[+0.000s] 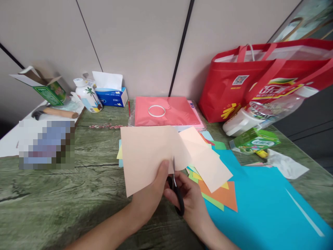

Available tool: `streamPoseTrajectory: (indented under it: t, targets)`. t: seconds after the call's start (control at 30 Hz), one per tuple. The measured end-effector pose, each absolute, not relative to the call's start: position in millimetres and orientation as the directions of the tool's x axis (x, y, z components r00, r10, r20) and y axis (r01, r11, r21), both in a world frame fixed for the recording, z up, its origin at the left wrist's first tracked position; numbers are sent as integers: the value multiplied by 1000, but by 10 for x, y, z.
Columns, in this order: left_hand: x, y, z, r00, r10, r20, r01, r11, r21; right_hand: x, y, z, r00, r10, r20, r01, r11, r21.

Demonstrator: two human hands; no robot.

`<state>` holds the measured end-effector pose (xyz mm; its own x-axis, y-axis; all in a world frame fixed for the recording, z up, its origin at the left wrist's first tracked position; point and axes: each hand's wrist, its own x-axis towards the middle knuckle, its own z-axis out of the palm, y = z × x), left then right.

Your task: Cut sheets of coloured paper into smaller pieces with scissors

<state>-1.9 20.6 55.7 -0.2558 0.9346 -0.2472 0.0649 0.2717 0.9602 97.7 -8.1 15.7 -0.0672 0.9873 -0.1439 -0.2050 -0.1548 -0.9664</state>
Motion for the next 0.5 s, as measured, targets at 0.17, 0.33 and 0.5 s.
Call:
streamPoseTrajectory:
  t: [0.17, 0.33, 0.5]
  targets:
    - [-18, 209, 561, -237, 906, -350, 54, 372, 927, 978, -79, 140, -40, 991, -124, -203, -130, -970]
    - [-10, 192, 534, -187, 915, -357, -7, 362, 932, 993, -72, 150, -53, 994, -96, -231, -105, -967]
    - [-10, 191, 540, -178, 920, -348, -24, 350, 937, 995, -65, 156, -56, 995, -88, -225, -98, -969]
